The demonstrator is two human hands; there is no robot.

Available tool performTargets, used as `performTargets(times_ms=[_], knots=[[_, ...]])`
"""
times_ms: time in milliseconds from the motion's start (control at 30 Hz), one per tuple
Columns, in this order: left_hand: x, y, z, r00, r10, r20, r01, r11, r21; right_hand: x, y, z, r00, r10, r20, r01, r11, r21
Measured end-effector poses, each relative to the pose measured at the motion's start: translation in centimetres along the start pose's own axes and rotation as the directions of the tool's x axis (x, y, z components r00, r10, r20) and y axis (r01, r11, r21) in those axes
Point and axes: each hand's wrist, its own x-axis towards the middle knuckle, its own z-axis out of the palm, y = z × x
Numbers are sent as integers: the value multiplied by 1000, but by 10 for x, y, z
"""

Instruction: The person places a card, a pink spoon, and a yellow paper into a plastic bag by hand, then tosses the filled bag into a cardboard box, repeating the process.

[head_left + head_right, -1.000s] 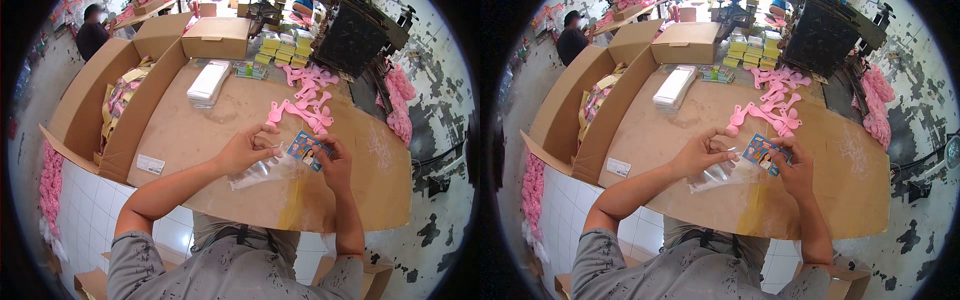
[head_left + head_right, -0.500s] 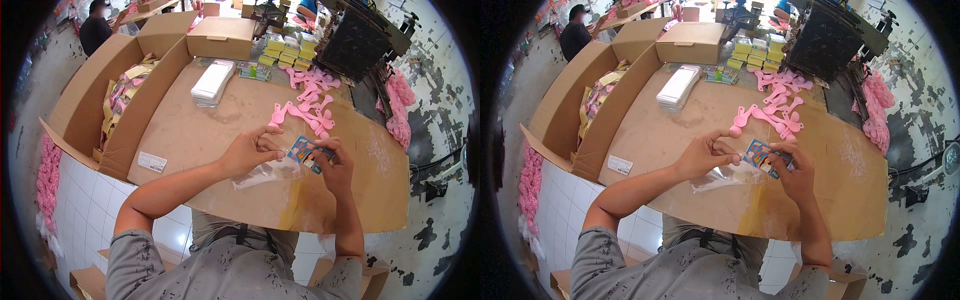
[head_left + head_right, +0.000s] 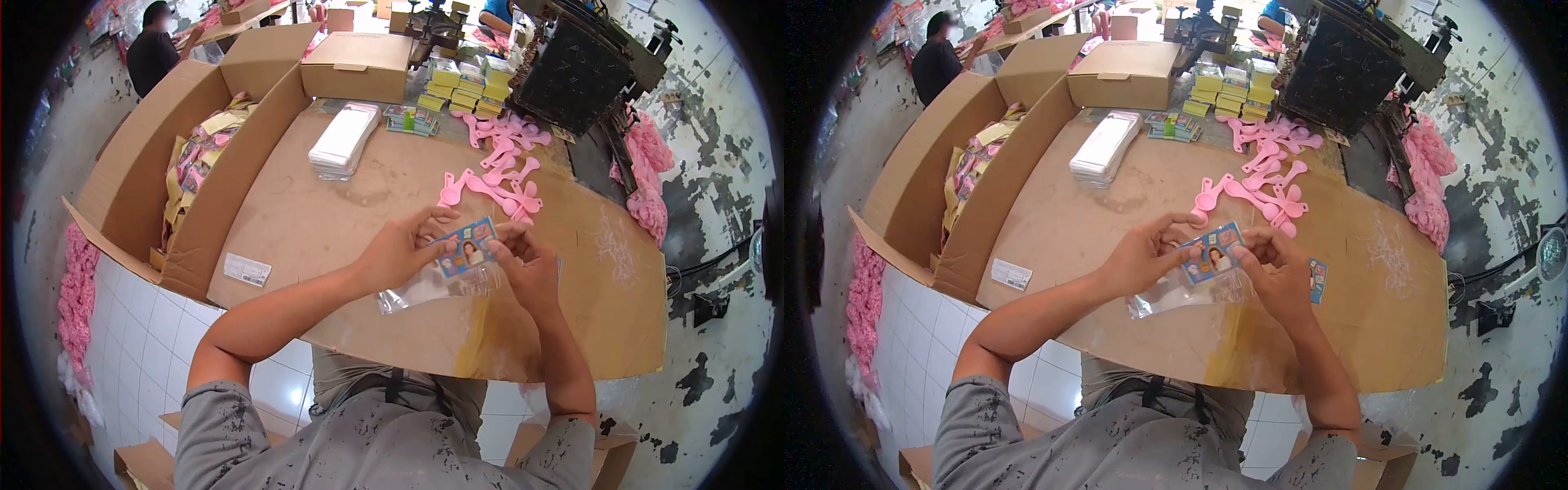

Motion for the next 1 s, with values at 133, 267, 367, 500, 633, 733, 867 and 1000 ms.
performTargets(times_ms=[133, 267, 367, 500, 633, 733, 867, 1000], knots=[[-1, -6, 0, 999, 8, 40, -6, 998, -56, -2, -1, 1, 976, -60, 211, 87, 989, -122], [2, -14, -1, 998, -37, 57, 34, 998, 55, 20, 5, -24, 929, -91, 359, 218, 918, -330], [4, -18, -2, 995, -91, 32, 92, 995, -29, 46, 30, -56, 931, -213, 298, 365, 598, -714], [9, -23, -6, 988, -145, 59, 153, 977, -147, 62, 55, -73, 905, -248, 347, 417, 343, -842], [10, -24, -9, 984, -145, 101, 159, 976, -149, 58, 35, -68, 915, -317, 250, 397, 591, -702], [9, -17, -8, 982, -156, 102, 172, 970, -173, 43, 13, -50, 968, -247, 53, 252, 942, -223], [8, -9, -7, 978, -164, 130, 186, 966, -180, 36, 16, -45, 946, -315, 80, 303, 944, 133], [9, -14, -4, 981, -145, 131, 172, 959, -226, 32, 15, -48, 955, -291, 54, 265, 922, 282]])
